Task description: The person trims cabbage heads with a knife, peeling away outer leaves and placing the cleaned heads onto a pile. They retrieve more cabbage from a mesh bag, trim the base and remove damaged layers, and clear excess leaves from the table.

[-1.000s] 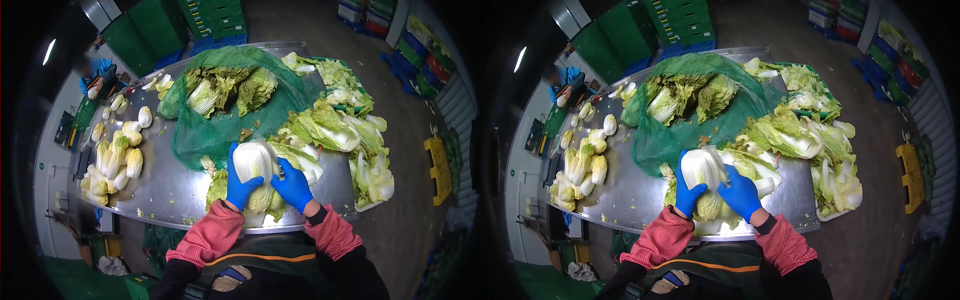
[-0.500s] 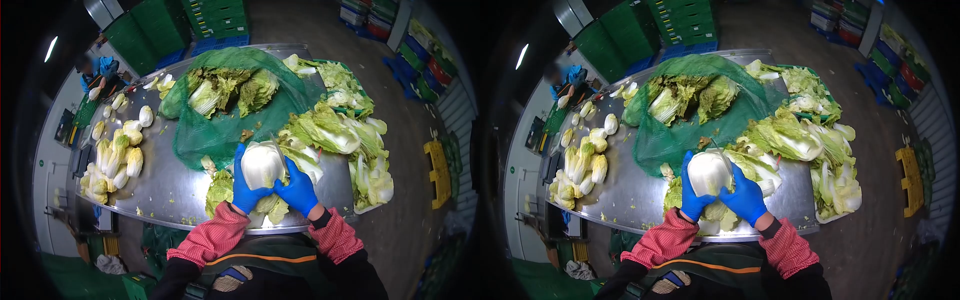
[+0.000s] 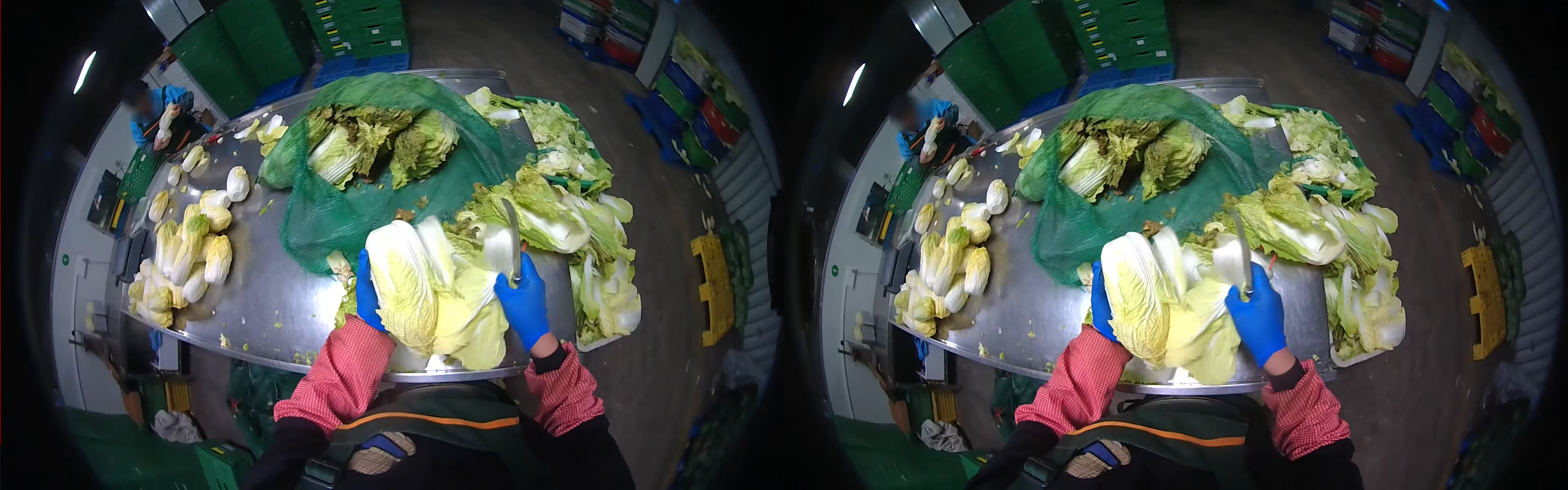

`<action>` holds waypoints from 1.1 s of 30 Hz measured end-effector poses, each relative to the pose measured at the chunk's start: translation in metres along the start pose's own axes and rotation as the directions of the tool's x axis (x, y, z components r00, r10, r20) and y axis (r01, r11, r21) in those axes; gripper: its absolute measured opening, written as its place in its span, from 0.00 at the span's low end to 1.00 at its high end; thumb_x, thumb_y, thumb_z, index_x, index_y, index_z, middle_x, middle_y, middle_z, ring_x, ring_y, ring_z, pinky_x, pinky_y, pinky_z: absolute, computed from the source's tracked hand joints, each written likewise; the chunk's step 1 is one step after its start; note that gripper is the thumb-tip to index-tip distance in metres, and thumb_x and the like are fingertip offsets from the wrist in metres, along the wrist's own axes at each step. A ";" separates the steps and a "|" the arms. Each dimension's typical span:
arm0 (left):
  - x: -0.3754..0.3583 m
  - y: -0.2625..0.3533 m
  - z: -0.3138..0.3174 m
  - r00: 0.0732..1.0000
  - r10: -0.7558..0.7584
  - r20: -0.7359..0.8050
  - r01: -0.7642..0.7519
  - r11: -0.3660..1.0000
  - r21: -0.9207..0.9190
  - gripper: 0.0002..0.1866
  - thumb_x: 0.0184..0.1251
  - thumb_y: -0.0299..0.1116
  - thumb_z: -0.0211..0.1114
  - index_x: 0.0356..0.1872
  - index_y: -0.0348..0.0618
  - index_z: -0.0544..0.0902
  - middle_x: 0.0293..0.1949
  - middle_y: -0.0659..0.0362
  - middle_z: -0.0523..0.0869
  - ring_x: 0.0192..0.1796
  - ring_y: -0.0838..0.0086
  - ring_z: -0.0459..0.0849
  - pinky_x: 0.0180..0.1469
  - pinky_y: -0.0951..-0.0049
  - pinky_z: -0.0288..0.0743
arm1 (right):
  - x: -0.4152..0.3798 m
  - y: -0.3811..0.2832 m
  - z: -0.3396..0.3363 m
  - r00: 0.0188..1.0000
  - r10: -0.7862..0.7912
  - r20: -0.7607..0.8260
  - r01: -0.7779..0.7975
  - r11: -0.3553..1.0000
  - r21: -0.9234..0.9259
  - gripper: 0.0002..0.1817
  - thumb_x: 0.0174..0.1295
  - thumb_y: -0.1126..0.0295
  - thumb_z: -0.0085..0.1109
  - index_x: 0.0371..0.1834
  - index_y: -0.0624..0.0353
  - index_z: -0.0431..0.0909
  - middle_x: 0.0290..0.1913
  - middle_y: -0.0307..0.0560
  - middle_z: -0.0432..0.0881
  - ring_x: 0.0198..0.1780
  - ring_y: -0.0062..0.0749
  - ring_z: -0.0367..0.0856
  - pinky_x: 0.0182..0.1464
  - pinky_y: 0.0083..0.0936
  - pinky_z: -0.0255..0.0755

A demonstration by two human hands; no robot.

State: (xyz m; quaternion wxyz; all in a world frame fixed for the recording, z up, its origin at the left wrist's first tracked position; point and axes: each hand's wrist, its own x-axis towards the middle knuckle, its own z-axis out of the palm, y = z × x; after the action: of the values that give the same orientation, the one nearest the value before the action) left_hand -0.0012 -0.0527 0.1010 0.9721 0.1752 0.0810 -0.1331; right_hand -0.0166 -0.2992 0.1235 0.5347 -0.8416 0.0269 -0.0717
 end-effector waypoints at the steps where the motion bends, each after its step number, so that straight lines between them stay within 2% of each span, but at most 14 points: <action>1: 0.000 0.001 0.002 1.000 -0.001 0.009 0.001 1.000 -0.021 0.33 0.71 0.58 0.51 0.68 0.46 0.69 0.64 0.53 0.75 0.63 0.58 0.75 0.67 0.57 0.67 | 0.004 0.005 0.002 0.999 0.048 -0.019 -0.049 0.997 -0.068 0.24 0.59 0.74 0.59 0.60 0.65 0.71 0.37 0.46 0.82 0.36 0.26 0.79 0.40 0.27 0.74; 4: 0.000 0.000 0.021 0.999 0.051 0.006 -0.051 0.994 -0.100 0.27 0.74 0.48 0.52 0.66 0.41 0.70 0.62 0.51 0.77 0.60 0.60 0.79 0.64 0.59 0.72 | 0.010 0.023 0.002 0.990 0.017 -0.143 -0.041 0.985 -0.169 0.25 0.59 0.72 0.59 0.61 0.64 0.70 0.34 0.49 0.81 0.33 0.31 0.79 0.38 0.29 0.74; 7: 0.006 -0.001 0.008 0.870 0.442 0.219 -0.486 0.693 0.533 0.22 0.76 0.38 0.51 0.65 0.39 0.70 0.58 0.50 0.78 0.57 0.64 0.80 0.60 0.63 0.75 | 0.025 0.057 -0.010 0.988 -0.007 -0.156 -0.027 0.977 -0.212 0.33 0.61 0.62 0.59 0.70 0.54 0.62 0.32 0.58 0.83 0.31 0.50 0.84 0.33 0.40 0.76; 9: 0.006 0.007 0.010 0.951 0.217 0.220 -0.276 0.918 0.285 0.22 0.75 0.39 0.52 0.64 0.37 0.70 0.58 0.49 0.78 0.56 0.62 0.81 0.58 0.64 0.77 | 0.040 0.085 -0.017 0.994 0.005 -0.113 -0.032 0.971 -0.236 0.37 0.62 0.60 0.60 0.74 0.53 0.56 0.33 0.57 0.84 0.31 0.50 0.84 0.33 0.40 0.76; 10: 0.004 0.013 0.014 0.965 0.104 0.243 -0.143 0.978 0.151 0.23 0.74 0.39 0.53 0.64 0.36 0.70 0.58 0.48 0.78 0.55 0.61 0.81 0.58 0.64 0.77 | 0.037 0.041 -0.022 0.997 0.070 -0.009 -0.066 0.882 -0.466 0.42 0.62 0.55 0.62 0.76 0.51 0.51 0.34 0.56 0.84 0.31 0.48 0.84 0.34 0.38 0.77; 11: 0.004 0.013 0.018 0.973 0.058 0.225 -0.080 0.993 0.088 0.24 0.74 0.40 0.53 0.64 0.36 0.70 0.57 0.48 0.78 0.55 0.60 0.81 0.58 0.63 0.77 | 0.032 0.031 -0.015 0.991 -0.130 -0.009 0.118 0.928 -0.353 0.45 0.59 0.50 0.65 0.76 0.51 0.53 0.32 0.54 0.84 0.32 0.46 0.83 0.35 0.37 0.76; 13: 0.007 0.006 0.027 0.991 0.031 0.133 -0.035 0.999 0.026 0.26 0.73 0.43 0.53 0.64 0.37 0.69 0.57 0.47 0.78 0.55 0.58 0.82 0.58 0.61 0.77 | 0.022 -0.017 -0.006 0.986 -0.089 0.137 0.124 0.955 -0.269 0.49 0.55 0.46 0.68 0.76 0.51 0.54 0.33 0.53 0.83 0.32 0.43 0.83 0.36 0.34 0.76; 15: 0.001 -0.003 0.055 0.994 0.017 0.109 -0.005 0.994 -0.114 0.27 0.74 0.47 0.50 0.65 0.39 0.69 0.59 0.46 0.77 0.56 0.57 0.81 0.59 0.59 0.76 | 0.016 -0.034 0.015 0.944 -0.061 0.323 0.027 0.994 0.107 0.50 0.52 0.43 0.70 0.75 0.52 0.57 0.33 0.53 0.81 0.33 0.39 0.82 0.37 0.32 0.75; 18: 0.014 -0.023 0.048 0.998 0.049 0.028 -0.048 0.999 -0.023 0.29 0.76 0.52 0.47 0.66 0.38 0.68 0.62 0.48 0.76 0.58 0.61 0.80 0.62 0.60 0.74 | 0.016 -0.049 0.026 0.924 -0.046 0.378 -0.011 0.989 0.148 0.47 0.53 0.47 0.72 0.72 0.57 0.61 0.43 0.56 0.83 0.42 0.38 0.83 0.46 0.30 0.75; 21: 0.013 -0.002 0.029 0.984 -0.180 0.018 0.169 0.952 0.256 0.29 0.77 0.52 0.45 0.66 0.39 0.68 0.62 0.48 0.76 0.60 0.61 0.78 0.64 0.60 0.72 | 0.013 -0.032 0.027 0.937 -0.100 0.335 -0.058 0.901 0.430 0.47 0.53 0.47 0.71 0.72 0.58 0.61 0.46 0.56 0.83 0.44 0.39 0.84 0.48 0.30 0.76; 23: 0.008 -0.001 0.013 0.998 0.053 0.027 -0.058 0.798 0.600 0.30 0.71 0.47 0.57 0.67 0.38 0.67 0.61 0.50 0.75 0.62 0.64 0.76 0.65 0.63 0.69 | 0.007 -0.017 0.035 0.949 -0.162 0.272 0.091 0.963 0.255 0.44 0.53 0.52 0.70 0.72 0.54 0.62 0.45 0.56 0.84 0.42 0.38 0.84 0.45 0.30 0.76; 25: -0.004 -0.013 0.009 0.939 0.312 0.141 -0.268 0.413 0.870 0.34 0.66 0.45 0.64 0.67 0.38 0.66 0.61 0.51 0.75 0.63 0.66 0.75 0.65 0.65 0.68 | -0.004 -0.027 0.034 0.945 -0.122 0.304 0.087 0.988 0.128 0.41 0.54 0.57 0.69 0.71 0.51 0.63 0.44 0.56 0.84 0.40 0.38 0.84 0.44 0.30 0.77; 30: -0.022 0.004 0.005 0.997 0.048 0.068 -0.079 0.802 0.592 0.38 0.62 0.41 0.66 0.70 0.38 0.63 0.63 0.51 0.74 0.64 0.62 0.74 0.66 0.64 0.67 | -0.009 -0.019 0.035 0.968 -0.167 0.187 0.124 0.967 0.220 0.31 0.54 0.64 0.66 0.65 0.50 0.72 0.42 0.54 0.85 0.37 0.36 0.85 0.42 0.29 0.77; 33: -0.032 0.010 -0.017 0.994 -0.102 -0.039 0.109 0.943 0.315 0.43 0.62 0.56 0.62 0.72 0.41 0.60 0.67 0.46 0.70 0.66 0.56 0.72 0.67 0.57 0.68 | 0.002 0.013 0.037 0.992 -0.062 0.114 0.051 0.994 0.093 0.29 0.55 0.63 0.68 0.61 0.58 0.73 0.41 0.54 0.86 0.40 0.38 0.86 0.44 0.29 0.77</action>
State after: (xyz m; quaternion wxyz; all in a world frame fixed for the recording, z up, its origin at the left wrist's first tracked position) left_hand -0.0307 -0.0303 0.0945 0.9219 0.3259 0.0784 -0.1943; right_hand -0.0091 -0.2714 0.0967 0.5703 -0.8199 -0.0314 -0.0386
